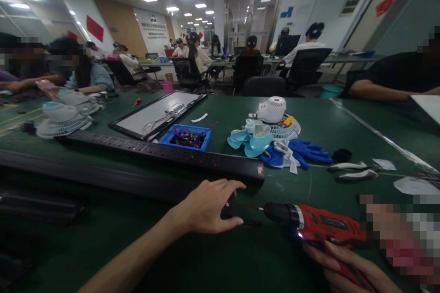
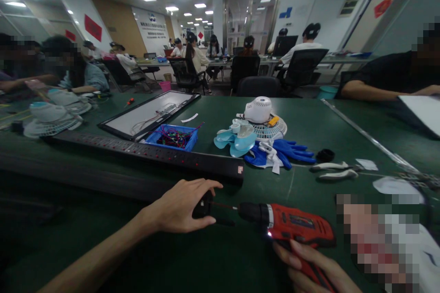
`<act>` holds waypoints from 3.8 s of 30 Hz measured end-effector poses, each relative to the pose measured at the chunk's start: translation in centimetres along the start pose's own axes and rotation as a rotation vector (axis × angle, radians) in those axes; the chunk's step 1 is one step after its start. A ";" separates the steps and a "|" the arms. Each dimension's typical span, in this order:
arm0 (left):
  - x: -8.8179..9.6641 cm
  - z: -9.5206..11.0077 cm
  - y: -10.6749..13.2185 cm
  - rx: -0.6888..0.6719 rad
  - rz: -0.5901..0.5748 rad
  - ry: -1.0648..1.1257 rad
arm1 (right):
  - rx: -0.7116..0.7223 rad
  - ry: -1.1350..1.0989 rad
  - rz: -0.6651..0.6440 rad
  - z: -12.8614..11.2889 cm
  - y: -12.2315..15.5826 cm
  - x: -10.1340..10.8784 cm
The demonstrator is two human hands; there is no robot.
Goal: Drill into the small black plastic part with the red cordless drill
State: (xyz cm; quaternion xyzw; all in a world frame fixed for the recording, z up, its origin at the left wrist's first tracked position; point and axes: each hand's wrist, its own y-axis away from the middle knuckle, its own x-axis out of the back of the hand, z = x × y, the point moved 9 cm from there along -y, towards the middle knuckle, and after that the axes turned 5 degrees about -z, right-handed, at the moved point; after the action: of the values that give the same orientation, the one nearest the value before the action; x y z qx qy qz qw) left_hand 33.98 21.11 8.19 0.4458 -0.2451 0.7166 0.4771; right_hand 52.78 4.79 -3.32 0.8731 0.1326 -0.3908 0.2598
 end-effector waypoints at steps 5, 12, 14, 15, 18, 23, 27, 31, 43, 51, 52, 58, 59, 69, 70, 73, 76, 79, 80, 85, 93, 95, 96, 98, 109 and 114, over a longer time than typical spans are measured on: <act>0.0 0.0 -0.1 -0.004 -0.004 -0.007 | 0.005 -0.025 0.038 0.1 0.1 0.0; 0.0 0.0 -0.1 -0.008 0.003 -0.015 | 0.003 -0.046 0.024 -0.1 -0.2 -0.7; 0.1 0.0 0.0 -0.010 0.014 -0.018 | 0.007 -0.040 0.031 -0.2 -0.1 -0.7; 0.1 0.1 0.0 -0.010 0.015 -0.017 | 0.013 -0.032 0.053 -0.2 -0.1 -0.6; 0.1 0.1 0.0 -0.010 0.010 -0.010 | 0.029 0.010 0.076 -0.4 0.1 -0.4; 0.2 -0.2 0.0 0.009 0.020 -0.010 | 0.051 -0.017 0.043 -0.6 0.0 -0.6; 0.2 -0.6 0.0 0.039 0.027 -0.014 | 0.024 -0.068 -0.018 -0.5 -0.4 -1.3; -0.1 -0.7 -0.1 0.053 0.018 -0.053 | 0.002 -0.168 -0.083 -0.3 -0.7 -1.9; -0.2 -0.4 -0.2 0.020 0.023 -0.093 | -0.032 0.066 0.110 -0.3 -0.2 -1.0; -0.2 -0.4 -0.1 0.008 0.025 -0.092 | 0.005 0.099 0.128 -0.3 0.3 -0.5; -0.2 -0.3 -0.1 0.007 0.026 -0.091 | 0.011 0.106 0.132 -0.3 0.3 -0.3; -0.1 -0.4 -0.1 0.014 0.018 -0.073 | 0.027 0.050 0.077 -0.2 0.0 0.8; -0.1 -0.4 -0.1 0.014 0.015 -0.066 | 0.016 0.052 0.052 -0.2 -0.1 0.8; -0.4 -0.5 0.0 -0.006 -0.007 -0.017 | 0.035 -0.014 0.030 0.1 -0.2 -0.2; -0.5 -0.5 0.0 -0.008 -0.005 -0.015 | 0.040 -0.021 0.027 0.1 -0.2 -0.5; -0.6 -0.6 -0.1 -0.015 -0.004 -0.010 | 0.028 -0.019 0.011 0.2 -0.1 -1.1; -0.7 -0.7 -0.1 -0.021 -0.003 -0.007 | 0.008 -0.024 0.023 0.3 0.0 -0.9; -0.6 -0.7 -0.1 -0.022 -0.001 -0.005 | 0.000 -0.006 0.049 0.3 0.1 -0.3; -0.6 -0.7 -0.1 -0.022 -0.002 -0.005 | 0.002 -0.004 0.056 0.3 0.1 -0.1; -0.6 -0.5 -0.2 -0.030 -0.007 -0.016 | 0.019 -0.013 0.077 0.2 0.2 0.1; -0.7 -0.6 -0.1 -0.019 -0.028 -0.023 | -0.004 0.055 0.007 -0.1 -0.3 -0.2; -0.7 -0.6 -0.2 -0.020 -0.028 -0.027 | -0.015 0.045 0.000 0.1 -0.3 -0.2; -0.7 -0.5 -0.2 -0.022 -0.026 -0.030 | -0.014 0.029 -0.001 0.1 -0.3 -0.2; -0.7 -0.5 -0.2 -0.027 -0.019 -0.037 | -0.006 -0.012 -0.017 0.3 -0.3 -0.2; -0.7 -0.3 -0.2 -0.028 -0.025 -0.041 | -0.073 0.110 -0.098 -0.2 -0.3 0.3; -0.8 -0.2 -0.1 -0.026 -0.020 -0.039 | -0.034 0.059 -0.054 -0.2 -0.3 0.5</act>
State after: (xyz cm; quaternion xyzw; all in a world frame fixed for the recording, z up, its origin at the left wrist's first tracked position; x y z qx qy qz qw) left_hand 34.09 20.93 7.44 0.4556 -0.2592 0.6999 0.4851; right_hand 53.10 5.13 -3.73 0.8758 0.1706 -0.3693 0.2598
